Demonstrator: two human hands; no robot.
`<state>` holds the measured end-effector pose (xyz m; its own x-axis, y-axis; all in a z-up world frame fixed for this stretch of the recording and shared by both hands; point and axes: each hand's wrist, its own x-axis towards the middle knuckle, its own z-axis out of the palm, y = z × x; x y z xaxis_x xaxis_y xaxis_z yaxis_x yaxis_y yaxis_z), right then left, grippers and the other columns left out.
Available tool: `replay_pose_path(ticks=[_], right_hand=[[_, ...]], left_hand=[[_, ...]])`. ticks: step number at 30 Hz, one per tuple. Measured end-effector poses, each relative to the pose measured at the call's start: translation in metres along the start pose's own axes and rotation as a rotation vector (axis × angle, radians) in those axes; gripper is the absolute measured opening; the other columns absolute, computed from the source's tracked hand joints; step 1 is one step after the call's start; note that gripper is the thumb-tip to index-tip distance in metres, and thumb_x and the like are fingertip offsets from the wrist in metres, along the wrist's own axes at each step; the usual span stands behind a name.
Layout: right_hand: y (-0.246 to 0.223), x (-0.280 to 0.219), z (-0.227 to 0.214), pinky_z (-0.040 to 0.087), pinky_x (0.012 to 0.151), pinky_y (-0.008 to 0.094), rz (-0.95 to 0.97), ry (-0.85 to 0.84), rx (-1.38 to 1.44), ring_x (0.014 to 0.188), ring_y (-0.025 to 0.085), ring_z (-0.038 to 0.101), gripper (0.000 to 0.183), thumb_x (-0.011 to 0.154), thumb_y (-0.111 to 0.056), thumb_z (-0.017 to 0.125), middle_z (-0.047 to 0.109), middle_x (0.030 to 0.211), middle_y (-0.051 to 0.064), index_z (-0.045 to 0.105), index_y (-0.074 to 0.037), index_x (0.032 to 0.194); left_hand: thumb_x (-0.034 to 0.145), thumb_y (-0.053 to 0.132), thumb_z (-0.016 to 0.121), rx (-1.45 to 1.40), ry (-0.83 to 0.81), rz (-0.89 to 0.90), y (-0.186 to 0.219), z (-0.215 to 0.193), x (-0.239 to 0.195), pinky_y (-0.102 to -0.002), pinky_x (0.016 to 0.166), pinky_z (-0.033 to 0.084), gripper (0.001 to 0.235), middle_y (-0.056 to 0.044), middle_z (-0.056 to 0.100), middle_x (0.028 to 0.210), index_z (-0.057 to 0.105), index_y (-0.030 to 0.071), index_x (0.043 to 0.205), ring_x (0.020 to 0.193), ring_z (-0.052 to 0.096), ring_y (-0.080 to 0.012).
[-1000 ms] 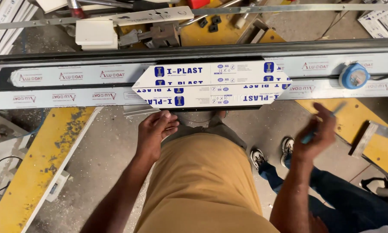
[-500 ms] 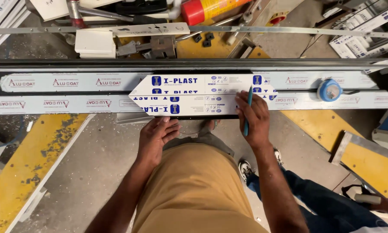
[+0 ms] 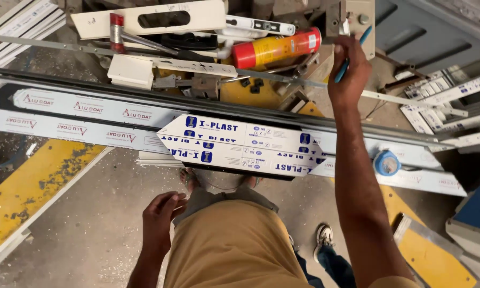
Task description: Measuring and marking metal or plastic window profiles using a tape measure and pencil on a workshop table.
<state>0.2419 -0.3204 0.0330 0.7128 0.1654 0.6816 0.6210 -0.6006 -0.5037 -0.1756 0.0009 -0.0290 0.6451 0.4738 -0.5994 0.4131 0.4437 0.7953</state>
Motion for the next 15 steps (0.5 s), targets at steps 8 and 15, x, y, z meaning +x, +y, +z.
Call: replay_pose_path(ticks=[8,15], right_hand=[[0.195,0.129,0.158,0.057,0.076,0.038,0.039,-0.018,0.118,0.083,0.03,0.073,0.028,0.091,-0.019,0.092,0.076,0.091,0.015,0.07,-0.003,0.097],[0.417,0.15,0.304,0.056,0.068,0.051,-0.063,-0.052,-0.476,0.082,0.036,0.065,0.071,0.066,-0.052,0.101,0.069,0.091,0.012,0.059,-0.01,0.106]], left_hand=[[0.093,0.017,0.07,0.485,0.08,-0.131,-0.097,-0.008,-0.044,-0.034,0.089,0.057,0.029,-0.014,0.081,0.109,0.075,0.002,0.117,0.101,0.074,-0.0237],[0.093,0.023,0.069,0.504,0.231,-0.102,-0.121,0.003,-0.087,-0.034,0.091,0.058,0.032,-0.013,0.081,0.111,0.075,0.007,0.12,0.107,0.076,-0.0235]])
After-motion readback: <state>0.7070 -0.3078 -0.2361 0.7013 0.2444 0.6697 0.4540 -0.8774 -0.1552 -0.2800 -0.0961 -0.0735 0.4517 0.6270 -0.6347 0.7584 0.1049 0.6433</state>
